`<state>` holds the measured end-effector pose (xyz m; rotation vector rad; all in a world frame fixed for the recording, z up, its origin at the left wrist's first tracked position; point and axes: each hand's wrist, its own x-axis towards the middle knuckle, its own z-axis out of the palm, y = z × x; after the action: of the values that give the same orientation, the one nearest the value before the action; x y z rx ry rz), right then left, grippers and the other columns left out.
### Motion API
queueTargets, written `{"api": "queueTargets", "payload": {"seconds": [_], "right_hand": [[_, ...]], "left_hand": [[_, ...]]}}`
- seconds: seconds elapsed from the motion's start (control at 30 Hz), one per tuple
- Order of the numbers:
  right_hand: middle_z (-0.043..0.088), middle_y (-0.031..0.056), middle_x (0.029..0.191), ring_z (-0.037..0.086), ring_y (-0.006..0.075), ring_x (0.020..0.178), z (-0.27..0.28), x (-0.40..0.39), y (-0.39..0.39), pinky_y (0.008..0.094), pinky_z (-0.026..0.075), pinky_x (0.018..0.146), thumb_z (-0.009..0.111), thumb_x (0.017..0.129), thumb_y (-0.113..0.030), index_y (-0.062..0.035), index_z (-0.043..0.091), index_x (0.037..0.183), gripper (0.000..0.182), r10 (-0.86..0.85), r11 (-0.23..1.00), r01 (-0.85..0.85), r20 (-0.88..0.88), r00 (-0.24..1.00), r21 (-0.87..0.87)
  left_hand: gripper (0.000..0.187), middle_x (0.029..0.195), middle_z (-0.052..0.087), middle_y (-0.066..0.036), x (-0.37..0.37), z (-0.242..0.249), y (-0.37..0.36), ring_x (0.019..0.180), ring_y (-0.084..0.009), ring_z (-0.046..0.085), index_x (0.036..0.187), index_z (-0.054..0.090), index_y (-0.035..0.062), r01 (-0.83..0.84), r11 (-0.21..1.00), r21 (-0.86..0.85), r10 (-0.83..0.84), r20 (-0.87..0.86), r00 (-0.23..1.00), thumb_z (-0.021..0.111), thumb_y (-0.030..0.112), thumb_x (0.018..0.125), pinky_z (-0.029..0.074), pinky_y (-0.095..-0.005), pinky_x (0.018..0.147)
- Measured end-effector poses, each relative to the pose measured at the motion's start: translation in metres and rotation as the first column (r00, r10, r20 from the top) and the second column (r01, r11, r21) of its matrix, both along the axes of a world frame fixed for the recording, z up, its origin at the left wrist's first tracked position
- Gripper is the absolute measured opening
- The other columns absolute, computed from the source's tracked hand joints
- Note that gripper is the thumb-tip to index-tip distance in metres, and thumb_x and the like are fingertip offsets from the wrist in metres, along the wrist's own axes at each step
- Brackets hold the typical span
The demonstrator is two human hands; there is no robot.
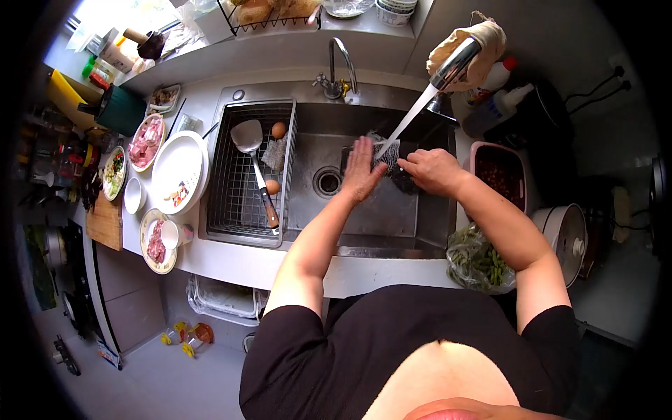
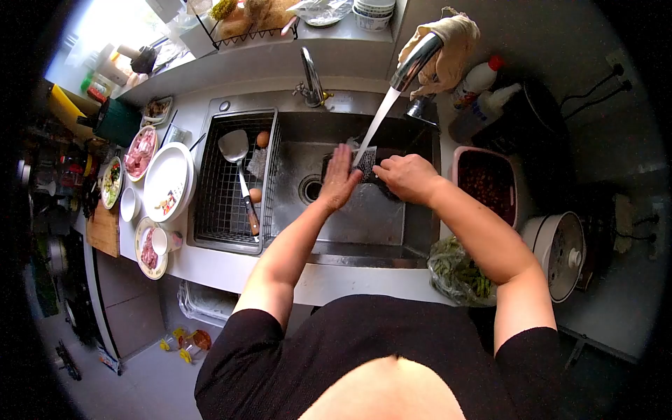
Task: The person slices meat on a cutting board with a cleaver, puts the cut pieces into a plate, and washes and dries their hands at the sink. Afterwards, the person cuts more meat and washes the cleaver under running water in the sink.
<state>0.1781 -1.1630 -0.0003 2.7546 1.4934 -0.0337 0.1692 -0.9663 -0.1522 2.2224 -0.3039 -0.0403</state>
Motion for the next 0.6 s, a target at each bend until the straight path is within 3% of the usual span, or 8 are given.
{"api": "queueTargets", "payload": {"seconds": [0.03,0.2,0.23,0.33,0.4,0.5,0.57,0.6], "right_hand": [[0.059,0.0041,0.083,0.061,0.02,0.082,0.001,-0.001,0.001,0.0325,0.05,0.067,0.055,0.078,-0.015,-0.0076,0.06,0.101,0.025,0.0,1.0,0.0,0.0,1.0,0.0],[0.059,0.0044,0.084,0.061,0.0205,0.084,0.002,0.001,0.015,0.0324,0.05,0.07,0.053,0.079,-0.016,-0.0076,0.06,0.101,0.025,0.024,0.998,-0.025,-0.014,1.0,-0.062],[0.059,0.0044,0.084,0.061,0.0205,0.084,0.0,0.003,0.016,0.0323,0.05,0.07,0.053,0.079,-0.016,-0.0078,0.061,0.099,0.023,0.032,0.998,-0.033,-0.009,0.999,-0.053],[0.059,0.0043,0.084,0.061,0.0207,0.084,-0.007,0.01,0.019,0.0326,0.05,0.07,0.055,0.078,-0.017,-0.008,0.06,0.093,0.018,0.028,0.989,-0.032,-0.028,0.999,-0.147],[0.059,0.0042,0.084,0.061,0.0207,0.085,-0.009,0.014,0.015,0.0326,0.05,0.07,0.056,0.077,-0.017,-0.0081,0.059,0.091,0.017,0.041,0.992,-0.045,-0.039,0.998,-0.117],[0.059,0.0041,0.084,0.061,0.0207,0.085,-0.004,0.012,0.01,0.0326,0.05,0.07,0.059,0.075,-0.018,-0.0083,0.059,0.09,0.018,0.052,0.994,-0.057,-0.054,0.997,-0.098],[0.059,0.0042,0.084,0.061,0.0207,0.085,0.003,0.009,0.008,0.0324,0.05,0.07,0.06,0.075,-0.019,-0.0084,0.06,0.091,0.02,0.057,0.992,-0.063,-0.055,0.997,-0.11],[0.06,0.0042,0.085,0.061,0.0205,0.085,0.006,0.007,0.005,0.0324,0.051,0.069,0.061,0.074,-0.018,-0.0086,0.06,0.095,0.023,0.047,0.996,-0.051,-0.051,0.998,-0.076]], "left_hand": [[0.077,0.15,0.008,-0.02,0.005,-0.005,0.003,0.14,-0.0312,0.006,0.144,0.01,0.002,-0.077,0.996,0.043,0.078,-0.043,0.996,0.035,0.052,0.092,0.008,-0.0424,0.112],[0.067,0.149,0.01,-0.023,0.022,0.001,-0.016,0.139,-0.0345,0.008,0.143,0.013,0.0007,-0.209,0.975,0.08,0.219,-0.154,0.964,0.03,0.045,0.095,0.01,-0.0473,0.111],[0.062,0.149,0.012,-0.022,0.026,0.012,-0.022,0.139,-0.0346,0.009,0.143,0.015,0.0012,-0.109,0.978,0.178,0.126,-0.089,0.988,0.028,0.041,0.096,0.011,-0.0506,0.11],[0.061,0.149,0.014,-0.02,0.025,0.026,-0.039,0.139,-0.0337,0.01,0.142,0.019,0.0019,-0.109,0.991,0.073,0.114,-0.072,0.991,0.022,0.043,0.097,0.01,-0.0513,0.109],[0.065,0.149,0.016,-0.018,0.019,0.031,-0.044,0.139,-0.0326,0.011,0.142,0.021,0.0028,-0.059,0.99,-0.13,0.054,-0.043,0.998,0.015,0.048,0.096,0.009,-0.0506,0.11],[0.068,0.149,0.017,-0.019,0.013,0.015,-0.043,0.139,-0.0317,0.01,0.142,0.022,0.0032,0.013,0.992,-0.123,-0.004,0.075,0.997,0.011,0.052,0.095,0.008,-0.0488,0.11],[0.068,0.149,0.015,-0.018,0.004,0.027,-0.033,0.139,-0.0317,0.009,0.143,0.019,0.0034,0.041,0.989,-0.139,-0.034,0.048,0.998,0.012,0.052,0.095,0.008,-0.0467,0.111],[0.068,0.15,0.013,-0.018,0.0,0.029,-0.029,0.139,-0.0313,0.009,0.143,0.017,0.0035,0.043,0.997,-0.066,-0.04,0.05,0.998,0.013,0.051,0.095,0.008,-0.0454,0.111]]}}
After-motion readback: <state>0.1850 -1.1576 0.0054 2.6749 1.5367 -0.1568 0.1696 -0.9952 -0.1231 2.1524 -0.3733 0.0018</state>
